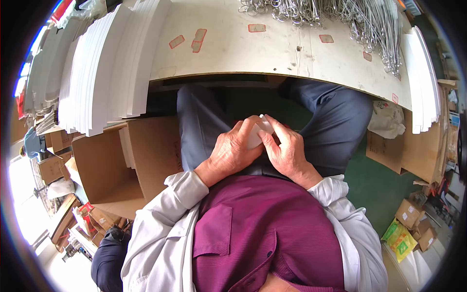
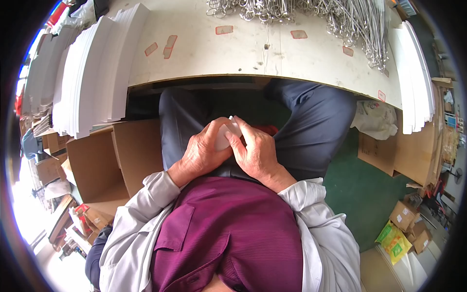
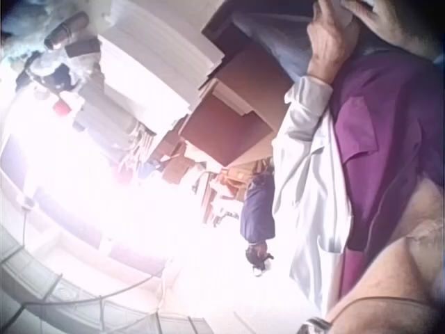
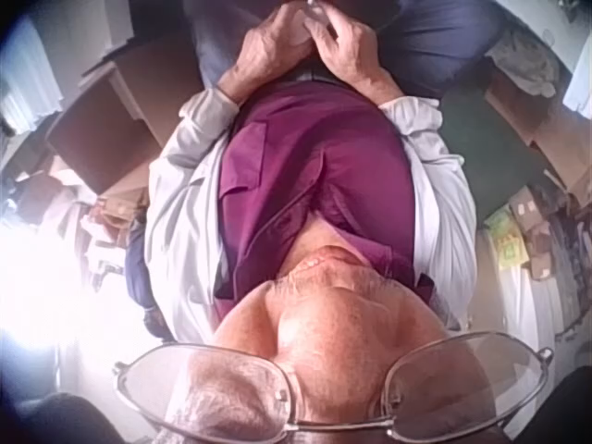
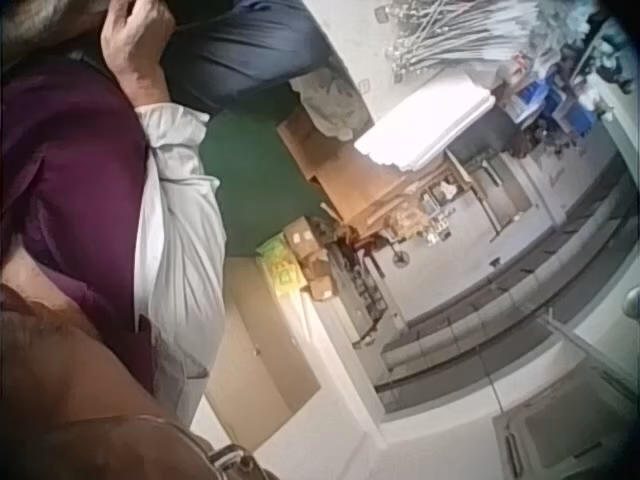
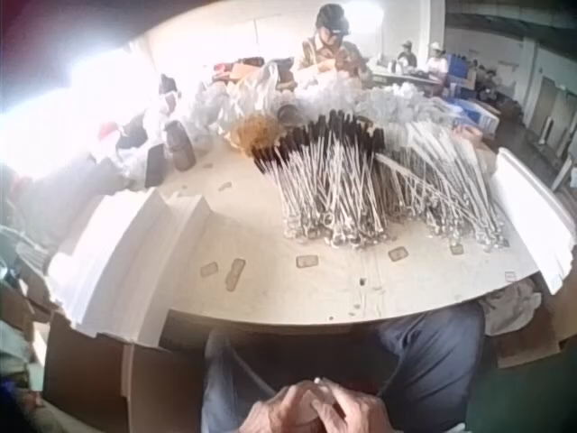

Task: Packing bundles of cleaning brushes into white cardboard sleeves.

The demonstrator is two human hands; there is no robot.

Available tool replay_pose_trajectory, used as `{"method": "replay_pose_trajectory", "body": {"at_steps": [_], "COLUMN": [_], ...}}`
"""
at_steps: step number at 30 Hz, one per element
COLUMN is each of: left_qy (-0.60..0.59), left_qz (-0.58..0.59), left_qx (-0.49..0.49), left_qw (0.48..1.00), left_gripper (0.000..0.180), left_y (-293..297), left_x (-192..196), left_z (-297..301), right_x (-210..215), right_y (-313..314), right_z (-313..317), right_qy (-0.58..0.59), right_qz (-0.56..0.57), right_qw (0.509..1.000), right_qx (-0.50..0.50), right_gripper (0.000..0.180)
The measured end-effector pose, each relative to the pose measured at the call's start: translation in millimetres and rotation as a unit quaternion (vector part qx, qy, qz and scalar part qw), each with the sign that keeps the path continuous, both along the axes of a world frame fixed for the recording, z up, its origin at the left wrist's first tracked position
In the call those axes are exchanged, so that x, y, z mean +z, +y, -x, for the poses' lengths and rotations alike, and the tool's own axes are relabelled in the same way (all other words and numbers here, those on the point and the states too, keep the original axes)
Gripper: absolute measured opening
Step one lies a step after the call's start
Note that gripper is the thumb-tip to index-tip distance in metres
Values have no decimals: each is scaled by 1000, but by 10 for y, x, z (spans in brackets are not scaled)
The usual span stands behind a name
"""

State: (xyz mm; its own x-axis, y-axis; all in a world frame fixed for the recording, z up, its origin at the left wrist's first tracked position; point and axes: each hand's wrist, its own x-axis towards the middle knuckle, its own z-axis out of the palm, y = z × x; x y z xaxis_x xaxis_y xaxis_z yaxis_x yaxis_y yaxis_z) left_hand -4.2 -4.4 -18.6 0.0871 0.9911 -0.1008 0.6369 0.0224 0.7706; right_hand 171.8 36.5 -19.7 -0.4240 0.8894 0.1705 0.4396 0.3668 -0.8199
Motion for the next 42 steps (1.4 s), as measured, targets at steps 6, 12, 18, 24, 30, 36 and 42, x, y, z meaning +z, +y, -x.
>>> {"method": "replay_pose_trajectory", "body": {"at_steps": [6, 12, 18, 24, 30, 36, 42], "left_qy": [-4, 31, 46, 40, 30, 15, 9], "left_qz": [23, 22, 21, -20, -37, -33, -82], "left_qx": [27, 49, 49, 52, 53, 56, 49], "left_qw": [999, 998, 997, 998, 997, 998, 995], "left_gripper": [63, 68, 54, 58, 61, 59, 51], "left_y": [-34, -37, -27, -87, -111, -100, -120], "left_x": [3, -3, -19, -68, -107, -107, -133], "left_z": [-3, -2, -19, -43, -38, -53, -51], "right_x": [-47, 53, -9, -71, -65, -51, -65], "right_y": [-23, -1, 23, 79, 52, 56, 7], "right_z": [62, 122, 131, 68, 94, 85, 93], "right_qy": [36, 140, 173, 227, 200, 192, 180], "right_qz": [-12, 277, 364, 437, 392, 394, 381], "right_qw": [999, 949, 913, 866, 893, 893, 901], "right_qx": [-4, -50, -67, -84, -90, -106, -104], "right_gripper": [27, 21, 15, 15, 16, 17, 19]}}
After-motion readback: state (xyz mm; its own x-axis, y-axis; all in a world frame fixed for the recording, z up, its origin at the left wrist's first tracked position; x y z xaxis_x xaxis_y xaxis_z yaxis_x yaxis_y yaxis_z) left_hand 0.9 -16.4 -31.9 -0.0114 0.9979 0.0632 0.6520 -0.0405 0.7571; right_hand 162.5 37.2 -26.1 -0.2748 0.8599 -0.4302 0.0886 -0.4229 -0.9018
